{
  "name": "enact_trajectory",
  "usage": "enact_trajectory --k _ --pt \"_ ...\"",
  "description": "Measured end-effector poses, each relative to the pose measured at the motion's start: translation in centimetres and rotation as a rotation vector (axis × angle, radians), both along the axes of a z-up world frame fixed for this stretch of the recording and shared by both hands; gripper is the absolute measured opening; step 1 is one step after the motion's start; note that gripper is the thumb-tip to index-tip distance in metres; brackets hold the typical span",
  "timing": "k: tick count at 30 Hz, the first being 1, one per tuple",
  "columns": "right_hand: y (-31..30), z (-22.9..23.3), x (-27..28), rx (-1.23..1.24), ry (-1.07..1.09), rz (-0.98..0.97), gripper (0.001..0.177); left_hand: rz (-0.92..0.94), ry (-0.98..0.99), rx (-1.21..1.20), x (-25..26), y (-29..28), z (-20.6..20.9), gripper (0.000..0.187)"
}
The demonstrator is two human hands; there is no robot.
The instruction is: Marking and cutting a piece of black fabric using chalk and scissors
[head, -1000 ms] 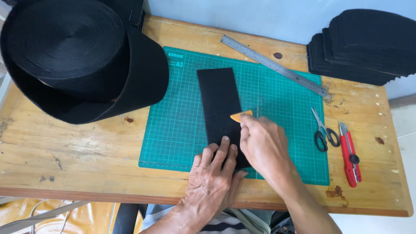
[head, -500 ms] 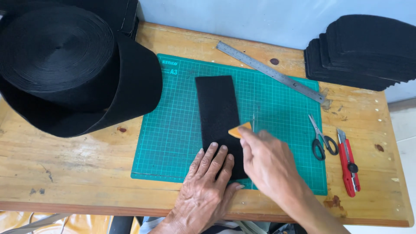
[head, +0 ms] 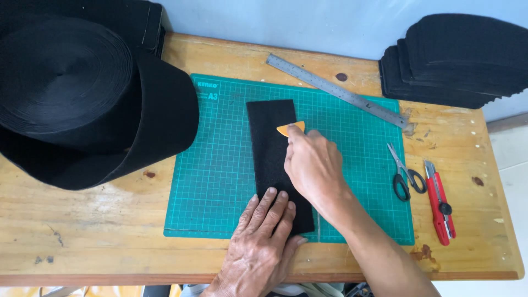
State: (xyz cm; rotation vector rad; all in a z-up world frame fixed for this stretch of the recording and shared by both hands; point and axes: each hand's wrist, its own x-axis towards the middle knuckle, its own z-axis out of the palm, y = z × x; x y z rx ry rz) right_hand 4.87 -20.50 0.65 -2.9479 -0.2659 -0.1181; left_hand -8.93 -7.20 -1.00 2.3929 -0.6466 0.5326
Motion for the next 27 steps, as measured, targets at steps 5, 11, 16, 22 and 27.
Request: enact_trajectory --k 5,11,16,22,27 --pt "-0.4 3.8 -1.2 0.076 0.160 0.018 0.029 -0.008 0.000 0.030 -0.2 0.2 -0.4 0.051" --pt "-1.6 2.4 -8.9 -0.016 0.273 0.048 0.042 0.002 0.007 -0.016 -0.1 0.1 -0.3 0.054" --pt "0.3 2.7 -6.2 0.007 0.216 0.080 0.039 -0.044 0.069 -0.067 -0.1 0.4 0.6 0.053" --pt "2.2 1.3 0.1 0.040 0.087 0.030 0.030 -0.046 0.088 -0.024 -0.3 0.5 0.7 0.055" --pt "1.7 4.2 -2.9 0.094 0.159 0.127 0.026 -0.064 0.124 -0.037 -0.6 0.7 0.6 0.066"
